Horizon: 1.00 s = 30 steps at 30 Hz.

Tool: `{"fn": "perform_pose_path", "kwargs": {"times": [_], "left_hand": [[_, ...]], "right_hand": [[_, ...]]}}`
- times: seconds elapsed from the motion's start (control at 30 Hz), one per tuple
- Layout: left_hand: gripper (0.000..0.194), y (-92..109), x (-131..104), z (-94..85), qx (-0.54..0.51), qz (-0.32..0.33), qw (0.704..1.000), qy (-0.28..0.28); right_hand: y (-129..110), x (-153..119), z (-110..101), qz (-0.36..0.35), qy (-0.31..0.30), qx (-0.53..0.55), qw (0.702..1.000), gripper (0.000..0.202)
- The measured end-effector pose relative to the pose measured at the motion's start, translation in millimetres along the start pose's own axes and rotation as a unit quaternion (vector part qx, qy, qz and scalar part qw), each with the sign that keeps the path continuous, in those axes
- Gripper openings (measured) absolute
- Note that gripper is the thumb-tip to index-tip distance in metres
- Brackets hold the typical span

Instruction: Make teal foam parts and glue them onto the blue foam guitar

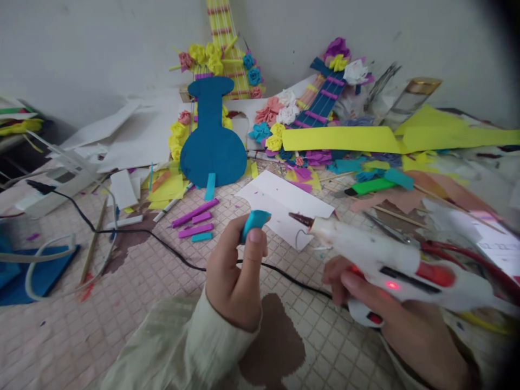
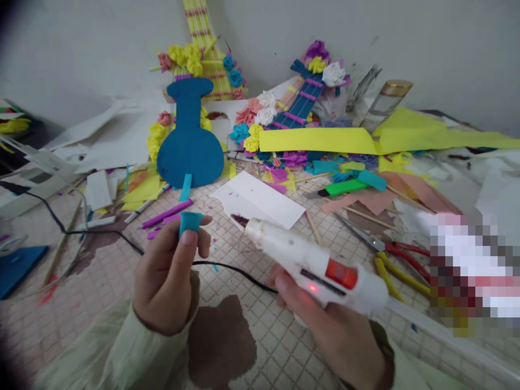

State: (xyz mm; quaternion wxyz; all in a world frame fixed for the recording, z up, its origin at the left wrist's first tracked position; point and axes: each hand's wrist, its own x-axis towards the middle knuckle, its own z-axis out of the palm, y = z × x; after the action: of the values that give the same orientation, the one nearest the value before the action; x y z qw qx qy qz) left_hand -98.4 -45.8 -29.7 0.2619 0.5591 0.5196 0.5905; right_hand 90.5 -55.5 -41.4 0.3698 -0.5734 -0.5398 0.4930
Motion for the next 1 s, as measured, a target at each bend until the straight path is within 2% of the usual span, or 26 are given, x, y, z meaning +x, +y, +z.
{"fn": "perform_pose_path", "kwargs": {"times": [0.1, 0.2, 0.27, 0.33, 0.4, 0.47, 0.63, 0.77, 0.83, 0.9, 1.0], "left_hand": [[0.021, -0.6, 1.5, 0.6, -0.059, -0.028, 0.998, -0.017], [0.021, 2.8, -1.2, 1.0, -0.128, -0.066, 0.988, -0.048], [0.021, 6.3, -5.6, 0.7, -0.166, -0.083, 0.978, -0.094], [0.022, 9.4, -10.9, 0.5, -0.169, -0.078, 0.969, -0.165], [0.024, 11.3, -16.3, 1.2, -0.147, -0.061, 0.959, -0.234], [0.025, 11.8, -21.0, 3.3, -0.128, -0.043, 0.952, -0.273], [0.029, 8.2, -27.4, 10.2, -0.115, -0.029, 0.948, -0.296], [0.034, 5.2, -29.0, 12.5, -0.150, -0.061, 0.942, -0.294], [0.035, 3.9, -29.7, 13.0, -0.166, -0.085, 0.939, -0.287], [0.035, 2.4, -30.2, 13.4, -0.172, -0.102, 0.939, -0.281], [0.036, 0.4, -29.6, 13.8, -0.180, -0.113, 0.935, -0.283]], "right_hand": [[-2.1, 8.5, 1.7, 0.024, 0.005, 0.016, 1.000, 0.029], [-5.0, 21.5, 3.3, 0.056, 0.033, 0.094, 0.993, 0.027], [-8.1, 30.4, 4.6, 0.060, 0.056, 0.143, 0.986, 0.024], [-13.8, 37.7, 6.1, 0.054, 0.048, 0.148, 0.986, 0.024], [-22.1, 43.1, 8.7, 0.059, 0.021, 0.110, 0.992, 0.023], [-30.7, 48.2, 13.0, 0.065, -0.005, 0.052, 0.996, 0.020], [-39.1, 73.3, 34.4, 0.041, -0.089, -0.054, 0.994, 0.016], [-38.4, 99.4, 58.0, -0.001, -0.143, -0.137, 0.980, 0.024], [-40.0, 107.4, 64.3, -0.026, -0.138, -0.205, 0.969, 0.028], [-43.1, 109.7, 61.3, -0.056, -0.107, -0.283, 0.952, 0.032], [-45.9, 102.2, 36.5, -0.089, -0.049, -0.389, 0.916, 0.037]]}}
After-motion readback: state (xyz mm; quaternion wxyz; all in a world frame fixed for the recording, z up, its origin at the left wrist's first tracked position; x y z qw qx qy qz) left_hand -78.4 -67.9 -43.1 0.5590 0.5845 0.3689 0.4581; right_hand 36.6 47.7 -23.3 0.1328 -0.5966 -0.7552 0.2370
